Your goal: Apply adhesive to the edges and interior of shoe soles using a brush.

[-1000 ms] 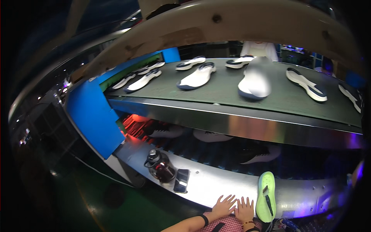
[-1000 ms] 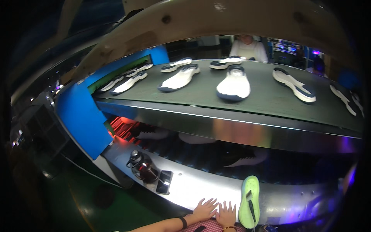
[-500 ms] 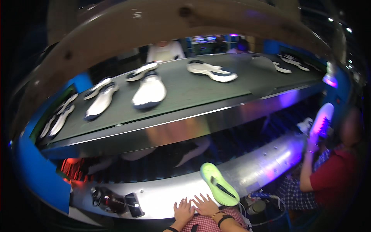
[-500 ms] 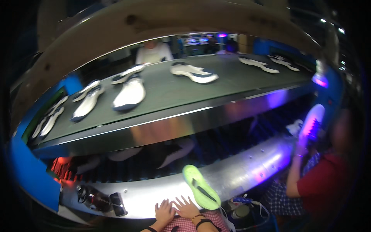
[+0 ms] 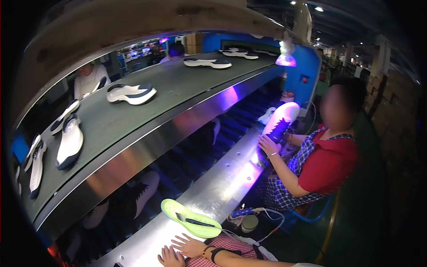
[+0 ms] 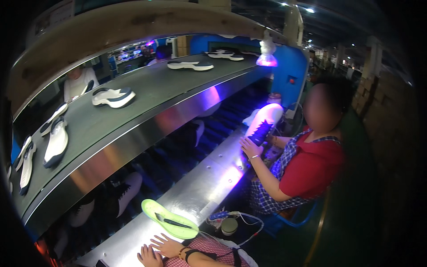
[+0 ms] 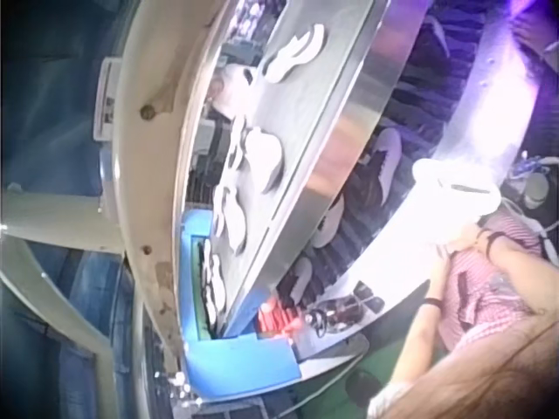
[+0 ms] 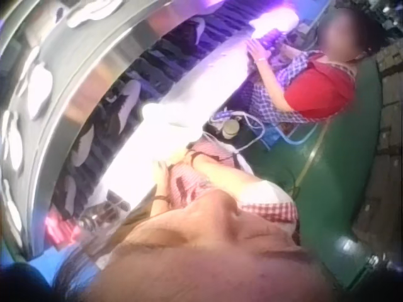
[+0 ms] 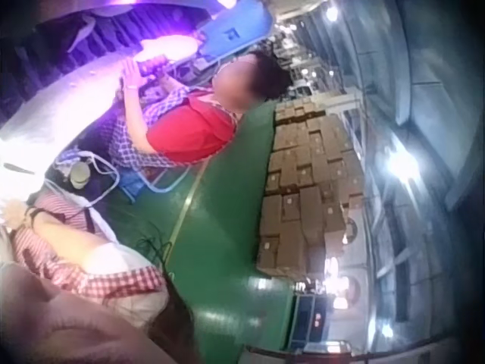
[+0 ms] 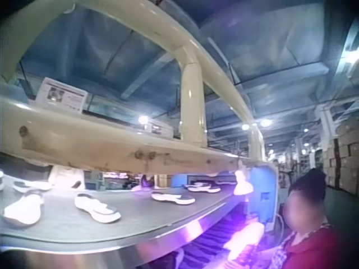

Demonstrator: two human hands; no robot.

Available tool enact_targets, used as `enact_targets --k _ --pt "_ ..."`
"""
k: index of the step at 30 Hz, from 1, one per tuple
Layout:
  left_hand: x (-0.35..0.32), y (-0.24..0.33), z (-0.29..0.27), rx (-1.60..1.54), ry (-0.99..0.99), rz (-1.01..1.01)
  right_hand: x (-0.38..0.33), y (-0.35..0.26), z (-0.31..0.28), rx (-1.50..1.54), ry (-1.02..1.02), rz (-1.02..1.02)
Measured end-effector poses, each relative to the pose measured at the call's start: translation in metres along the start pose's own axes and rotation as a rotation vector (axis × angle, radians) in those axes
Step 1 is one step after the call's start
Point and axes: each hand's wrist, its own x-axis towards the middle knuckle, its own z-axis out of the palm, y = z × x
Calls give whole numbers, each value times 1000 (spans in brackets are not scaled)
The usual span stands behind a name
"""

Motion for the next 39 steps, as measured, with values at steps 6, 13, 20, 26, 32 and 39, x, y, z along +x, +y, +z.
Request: enact_targets --k 6,13,20,26,32,39 --pt "42 -135 58 628 101 429 2 -3 1 25 24 -25" --pt "44 -145 56 775 114 404 5 -5 -4 58 -35 -24" --pt "32 -79 37 254 42 86 1 2 -2 8 -20 -19" --pt "30 -61 33 292 72 115 4 -1 -20 23 -169 -5" --pt "29 -46 26 336 138 162 3 6 -4 1 -62 -10" --pt "25 -29 23 409 323 292 4 14 10 -33 16 -32"
